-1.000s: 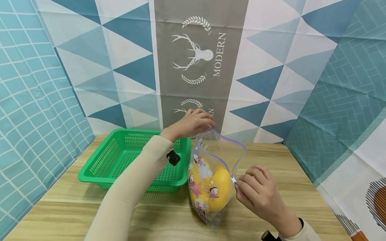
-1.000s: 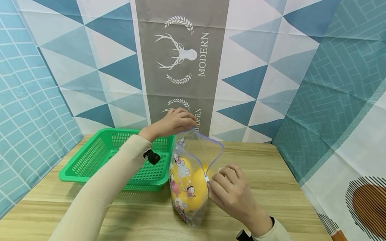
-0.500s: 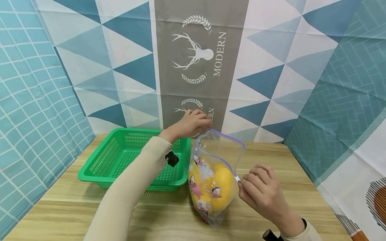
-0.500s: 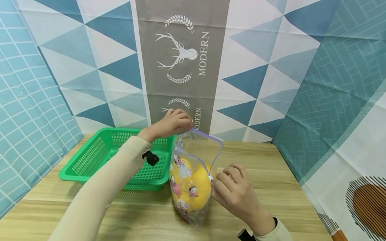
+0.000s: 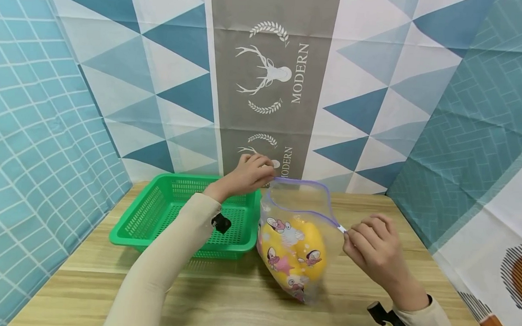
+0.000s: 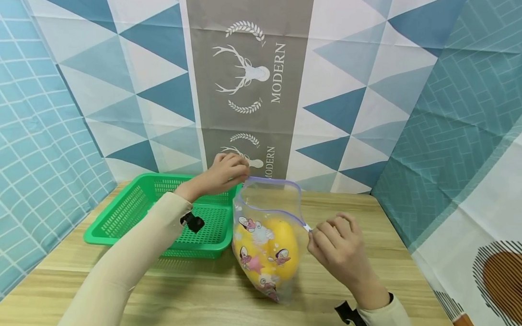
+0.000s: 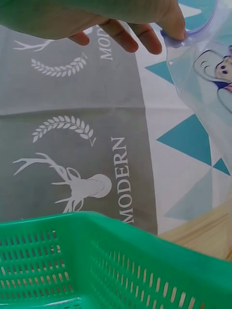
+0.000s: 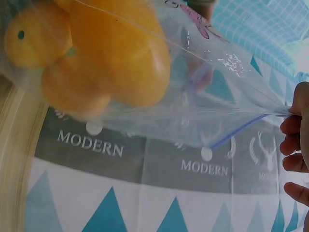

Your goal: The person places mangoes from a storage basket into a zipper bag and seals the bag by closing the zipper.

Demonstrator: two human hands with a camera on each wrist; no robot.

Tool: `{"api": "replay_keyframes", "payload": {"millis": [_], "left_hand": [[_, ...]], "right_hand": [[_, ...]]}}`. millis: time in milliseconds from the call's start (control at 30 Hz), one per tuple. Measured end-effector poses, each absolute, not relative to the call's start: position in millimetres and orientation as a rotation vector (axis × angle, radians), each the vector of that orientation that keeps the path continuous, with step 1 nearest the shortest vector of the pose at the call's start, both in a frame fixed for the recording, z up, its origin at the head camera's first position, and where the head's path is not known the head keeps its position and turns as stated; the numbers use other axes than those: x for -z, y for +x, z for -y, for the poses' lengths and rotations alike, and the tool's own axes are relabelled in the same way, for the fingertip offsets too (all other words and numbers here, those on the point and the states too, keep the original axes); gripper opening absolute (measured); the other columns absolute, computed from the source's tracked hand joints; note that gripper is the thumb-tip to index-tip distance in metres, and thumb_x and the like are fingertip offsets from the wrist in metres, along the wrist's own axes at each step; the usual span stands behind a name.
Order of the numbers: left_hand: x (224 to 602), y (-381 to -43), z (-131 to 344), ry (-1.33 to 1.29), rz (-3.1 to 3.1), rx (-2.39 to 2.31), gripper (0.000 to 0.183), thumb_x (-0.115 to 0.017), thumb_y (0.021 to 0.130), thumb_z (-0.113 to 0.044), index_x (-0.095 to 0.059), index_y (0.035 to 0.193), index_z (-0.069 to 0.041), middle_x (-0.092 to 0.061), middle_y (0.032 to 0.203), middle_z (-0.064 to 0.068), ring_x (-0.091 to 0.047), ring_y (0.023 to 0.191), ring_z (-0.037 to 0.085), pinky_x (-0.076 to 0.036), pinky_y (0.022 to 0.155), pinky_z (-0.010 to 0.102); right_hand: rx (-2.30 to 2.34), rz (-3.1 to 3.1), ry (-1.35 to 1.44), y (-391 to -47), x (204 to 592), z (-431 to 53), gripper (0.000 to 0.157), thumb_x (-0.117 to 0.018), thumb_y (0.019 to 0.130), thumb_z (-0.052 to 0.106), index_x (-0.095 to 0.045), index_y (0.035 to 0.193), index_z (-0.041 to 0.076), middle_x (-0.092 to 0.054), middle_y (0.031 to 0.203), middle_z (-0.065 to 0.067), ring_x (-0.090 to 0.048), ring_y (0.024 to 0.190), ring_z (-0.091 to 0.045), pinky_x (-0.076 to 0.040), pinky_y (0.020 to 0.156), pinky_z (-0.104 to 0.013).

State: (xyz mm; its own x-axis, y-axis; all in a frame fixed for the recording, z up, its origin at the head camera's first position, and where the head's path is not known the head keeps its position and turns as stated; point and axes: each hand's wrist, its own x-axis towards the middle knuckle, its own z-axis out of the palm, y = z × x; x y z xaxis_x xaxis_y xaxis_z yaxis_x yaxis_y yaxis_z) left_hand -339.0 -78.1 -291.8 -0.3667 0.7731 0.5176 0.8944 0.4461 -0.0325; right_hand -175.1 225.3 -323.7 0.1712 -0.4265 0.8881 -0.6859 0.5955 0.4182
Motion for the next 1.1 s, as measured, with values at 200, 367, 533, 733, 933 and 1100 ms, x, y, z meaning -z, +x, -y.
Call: {"api": "replay_keyframes", "payload": {"millis": [200, 367, 533, 733, 933, 1100], "left_hand": [[298, -330, 88, -1.381, 2.175, 0.392, 0.007, -0.060, 0.100, -0.014, -0.067, 0.102, -0.016, -0.061, 0.109, 0.003, -0.049, 0.109, 0.026, -0.029, 0.093, 0.054], [304, -323, 95, -1.334, 2.116, 0.392, 0.006, -0.061, 0.099, -0.015, -0.067, 0.100, -0.014, -0.061, 0.109, 0.005, -0.050, 0.108, 0.027, -0.031, 0.090, 0.054], [311, -319, 102, -1.299, 2.037, 0.403, 0.004, -0.063, 0.098, -0.013, -0.066, 0.097, -0.013, -0.061, 0.107, 0.008, -0.051, 0.105, 0.030, -0.033, 0.086, 0.055], [316, -311, 108, -1.316, 1.959, 0.424, 0.006, -0.061, 0.099, -0.012, -0.065, 0.094, -0.013, -0.061, 0.106, 0.008, -0.051, 0.102, 0.029, -0.031, 0.083, 0.054], [320, -304, 111, -1.312, 1.922, 0.439, 0.014, -0.056, 0.103, -0.020, -0.066, 0.097, -0.012, -0.060, 0.107, 0.010, -0.050, 0.104, 0.031, -0.030, 0.084, 0.054], [324, -300, 115, -1.286, 1.904, 0.440, 0.027, -0.047, 0.106, -0.029, -0.065, 0.096, -0.012, -0.061, 0.104, 0.008, -0.051, 0.103, 0.031, -0.031, 0.084, 0.056]], "right_hand": [[-0.223, 1.474, 0.944, -185, 327, -241, 0.038, -0.051, 0.099, 0.010, -0.059, 0.064, -0.002, -0.056, 0.062, -0.013, -0.049, 0.059, -0.034, -0.038, 0.066, -0.052], [-0.238, 1.475, 0.906, -196, 331, -253, 0.039, -0.053, 0.099, 0.012, -0.061, 0.064, -0.004, -0.057, 0.061, -0.015, -0.049, 0.058, -0.036, -0.036, 0.065, -0.053], [-0.248, 1.516, 0.893, -208, 338, -267, 0.040, -0.054, 0.101, 0.015, -0.062, 0.066, -0.004, -0.058, 0.062, -0.015, -0.051, 0.059, -0.036, -0.036, 0.066, -0.055], [-0.271, 1.590, 0.886, -221, 348, -284, 0.041, -0.054, 0.102, 0.019, -0.064, 0.071, -0.005, -0.060, 0.065, -0.017, -0.052, 0.062, -0.038, -0.036, 0.067, -0.056], [-0.332, 1.617, 0.909, -231, 353, -296, 0.043, -0.053, 0.104, 0.023, -0.066, 0.073, -0.004, -0.063, 0.069, -0.017, -0.054, 0.065, -0.038, -0.035, 0.067, -0.055], [-0.390, 1.637, 0.936, -236, 356, -302, 0.045, -0.052, 0.105, 0.027, -0.067, 0.075, -0.003, -0.064, 0.072, -0.016, -0.052, 0.067, -0.036, -0.034, 0.071, -0.052]]}}
